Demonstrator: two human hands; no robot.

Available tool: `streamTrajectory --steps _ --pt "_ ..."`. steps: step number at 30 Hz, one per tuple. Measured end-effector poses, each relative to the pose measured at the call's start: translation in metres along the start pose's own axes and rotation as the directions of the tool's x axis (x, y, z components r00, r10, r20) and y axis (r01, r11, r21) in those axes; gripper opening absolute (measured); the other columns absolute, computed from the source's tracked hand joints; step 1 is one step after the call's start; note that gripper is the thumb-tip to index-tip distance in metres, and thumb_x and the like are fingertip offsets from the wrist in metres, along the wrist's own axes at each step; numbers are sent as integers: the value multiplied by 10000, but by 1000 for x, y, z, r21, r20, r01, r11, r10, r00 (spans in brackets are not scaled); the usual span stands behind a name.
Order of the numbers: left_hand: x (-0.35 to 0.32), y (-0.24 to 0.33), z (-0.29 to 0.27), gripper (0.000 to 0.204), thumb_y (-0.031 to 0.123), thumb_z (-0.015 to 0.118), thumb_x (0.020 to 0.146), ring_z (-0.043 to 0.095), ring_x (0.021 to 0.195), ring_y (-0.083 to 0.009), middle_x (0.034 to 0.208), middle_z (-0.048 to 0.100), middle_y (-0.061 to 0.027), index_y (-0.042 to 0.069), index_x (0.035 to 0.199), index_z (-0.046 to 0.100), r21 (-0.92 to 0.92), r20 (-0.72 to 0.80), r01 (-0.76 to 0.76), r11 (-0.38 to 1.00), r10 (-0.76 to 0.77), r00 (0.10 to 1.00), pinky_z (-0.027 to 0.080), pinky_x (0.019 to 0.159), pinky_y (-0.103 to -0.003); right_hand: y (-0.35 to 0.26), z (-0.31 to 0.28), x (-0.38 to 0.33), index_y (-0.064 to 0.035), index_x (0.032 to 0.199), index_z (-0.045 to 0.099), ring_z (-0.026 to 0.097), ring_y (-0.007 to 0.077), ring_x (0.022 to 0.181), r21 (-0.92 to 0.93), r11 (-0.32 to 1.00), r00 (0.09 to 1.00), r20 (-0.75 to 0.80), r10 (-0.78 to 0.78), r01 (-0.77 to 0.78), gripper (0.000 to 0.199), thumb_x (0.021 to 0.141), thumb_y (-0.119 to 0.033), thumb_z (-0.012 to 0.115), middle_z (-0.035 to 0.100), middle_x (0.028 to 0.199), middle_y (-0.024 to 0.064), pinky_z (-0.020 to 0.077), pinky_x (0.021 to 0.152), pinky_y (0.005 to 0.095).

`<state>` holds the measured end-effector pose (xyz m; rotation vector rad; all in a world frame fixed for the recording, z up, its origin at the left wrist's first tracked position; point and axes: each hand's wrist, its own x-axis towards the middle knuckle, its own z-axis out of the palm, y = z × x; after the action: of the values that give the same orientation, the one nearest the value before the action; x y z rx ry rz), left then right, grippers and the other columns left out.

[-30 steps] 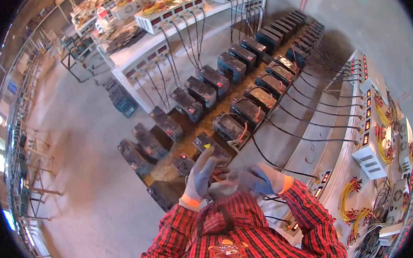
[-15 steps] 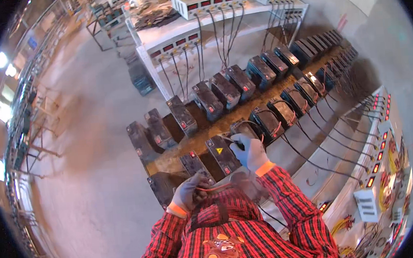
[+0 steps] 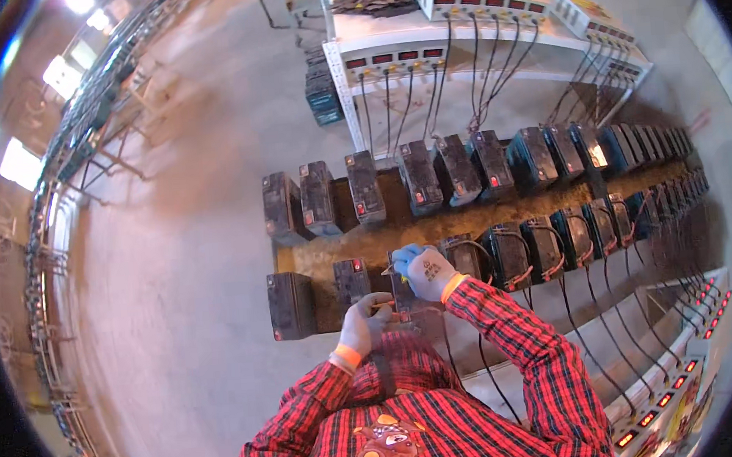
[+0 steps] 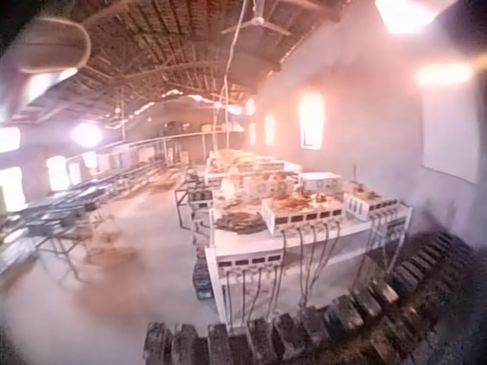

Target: Connecting and testing individual electronic battery units at a large testing station.

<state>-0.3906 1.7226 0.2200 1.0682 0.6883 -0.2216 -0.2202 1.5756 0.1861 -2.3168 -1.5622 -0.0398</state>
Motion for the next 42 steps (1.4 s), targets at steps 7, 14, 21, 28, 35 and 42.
streamTrajectory --steps 7,14,21,28,35,42 --pt "17 -39 3 273 24 613 932 666 804 -177 976 713 -124 11 1201 659 331 26 -232 915 237 971 570 719 -287 1 26 -2 -95 942 670 618 315 1020 -61 992 992 76 -105 110 155 844 -191 597 668 1183 97 500 801 450" --pt "28 -56 12 276 91 674 917 635 729 -169 934 735 -105 6 1180 679 533 41 -337 776 374 926 522 674 -282 6 32 1 -109 894 664 623 309 852 -87 996 999 32 -26 28 122 854 -212 614 675 957 88 504 733 436" --pt "33 -68 10 244 207 720 924 569 633 -111 809 702 -54 -8 1040 712 193 -205 -173 966 213 955 455 589 -230 22 20 1 -111 999 687 642 321 809 76 985 981 -106 160 -152 200 829 -212 663 695 933 100 519 720 427" --pt "21 -50 13 245 238 732 908 553 638 -86 801 699 -41 10 1000 738 390 -251 -102 915 212 945 437 579 -215 25 32 3 -136 1089 680 634 310 833 -46 989 989 -49 139 -142 297 806 -225 658 687 962 80 505 729 429" --pt "16 -47 7 207 133 699 906 561 675 -105 856 702 -63 24 1081 721 246 -250 -109 963 172 953 453 602 -221 21 38 9 -149 992 651 607 297 861 -193 979 998 -8 70 -70 189 823 -225 616 650 936 57 476 736 434" --pt "17 -46 5 168 79 706 906 551 663 -100 843 684 -58 -2 1052 688 187 -207 -81 979 120 971 447 595 -216 9 13 17 -146 960 643 610 293 893 -212 976 998 35 49 -41 153 833 -225 609 640 942 68 476 765 424"
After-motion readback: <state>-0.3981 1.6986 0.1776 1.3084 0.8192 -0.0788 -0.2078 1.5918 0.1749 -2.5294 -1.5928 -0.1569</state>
